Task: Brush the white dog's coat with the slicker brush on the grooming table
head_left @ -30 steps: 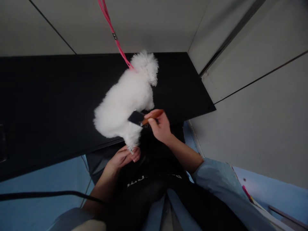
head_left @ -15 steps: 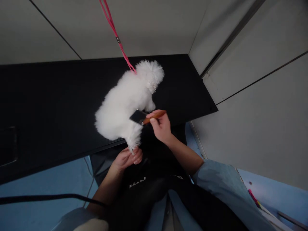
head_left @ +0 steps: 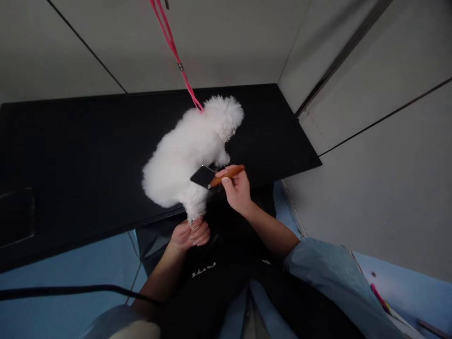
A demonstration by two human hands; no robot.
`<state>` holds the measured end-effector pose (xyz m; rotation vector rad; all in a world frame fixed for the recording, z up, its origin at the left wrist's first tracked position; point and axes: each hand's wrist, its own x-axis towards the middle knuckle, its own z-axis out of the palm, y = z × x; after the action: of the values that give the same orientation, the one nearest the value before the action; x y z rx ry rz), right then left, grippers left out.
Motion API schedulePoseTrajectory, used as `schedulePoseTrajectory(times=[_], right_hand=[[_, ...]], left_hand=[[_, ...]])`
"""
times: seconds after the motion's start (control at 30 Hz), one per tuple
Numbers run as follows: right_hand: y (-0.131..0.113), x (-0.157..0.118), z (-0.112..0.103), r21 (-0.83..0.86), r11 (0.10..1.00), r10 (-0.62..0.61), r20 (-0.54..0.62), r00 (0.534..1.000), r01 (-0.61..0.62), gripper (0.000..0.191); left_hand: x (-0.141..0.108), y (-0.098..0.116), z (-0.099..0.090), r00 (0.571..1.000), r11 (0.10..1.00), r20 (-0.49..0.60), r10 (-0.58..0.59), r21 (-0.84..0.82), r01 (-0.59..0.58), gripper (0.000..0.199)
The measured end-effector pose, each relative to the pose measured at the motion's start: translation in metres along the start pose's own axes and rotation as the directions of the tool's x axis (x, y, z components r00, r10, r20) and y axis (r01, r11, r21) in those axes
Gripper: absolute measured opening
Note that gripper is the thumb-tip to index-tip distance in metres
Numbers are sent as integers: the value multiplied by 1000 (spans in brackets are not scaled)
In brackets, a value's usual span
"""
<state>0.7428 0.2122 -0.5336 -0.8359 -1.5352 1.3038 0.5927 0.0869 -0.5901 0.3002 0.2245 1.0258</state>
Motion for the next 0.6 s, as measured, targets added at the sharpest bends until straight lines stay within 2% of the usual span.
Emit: schedulePoseTrajectory(times=[0.03,0.13,0.23,0.27,0.37,0.4,0.5,0.53,0.6], right_hand=[[0,-2,1,3,1000,-15,0,1000,15,19],[0,-5,4,17,999,-36,111,993,34,21],[-3,-5,4,-22,999,-45,-13,999,45,21],[-4,-4,4,-25,999,-46,3,999,46,20],[-5,0,2,6,1000,12,227,974,-13,17],[-4,2,1,10,999,34,233,972,-38,17],[0,8,-2,30,999,34,41,999,-35,16],[0,9,-3,47,999,25,54,998,-27,16],[1,10,-4,60,997,27,193,981,-39,17]], left_hand=[[0,-1,-1,1000,1000,1,0,-7,0,49],[-2,-4,-5,1000,1000,14,-16,-6,16,51],[-4,-6,-8,1000,1000,-3,-7,1,7,52],[-4,-6,-8,1000,1000,-12,-10,4,10,52],[-5,-4,-8,999,999,-23,-45,19,46,51],[-4,-4,-8,999,999,-24,-48,20,48,51],[-5,-3,-10,999,1000,-23,-31,-1,31,51],[-6,-3,-12,999,999,-23,-35,-9,35,52],[-10,-3,-19,996,997,-38,-76,-8,76,53]])
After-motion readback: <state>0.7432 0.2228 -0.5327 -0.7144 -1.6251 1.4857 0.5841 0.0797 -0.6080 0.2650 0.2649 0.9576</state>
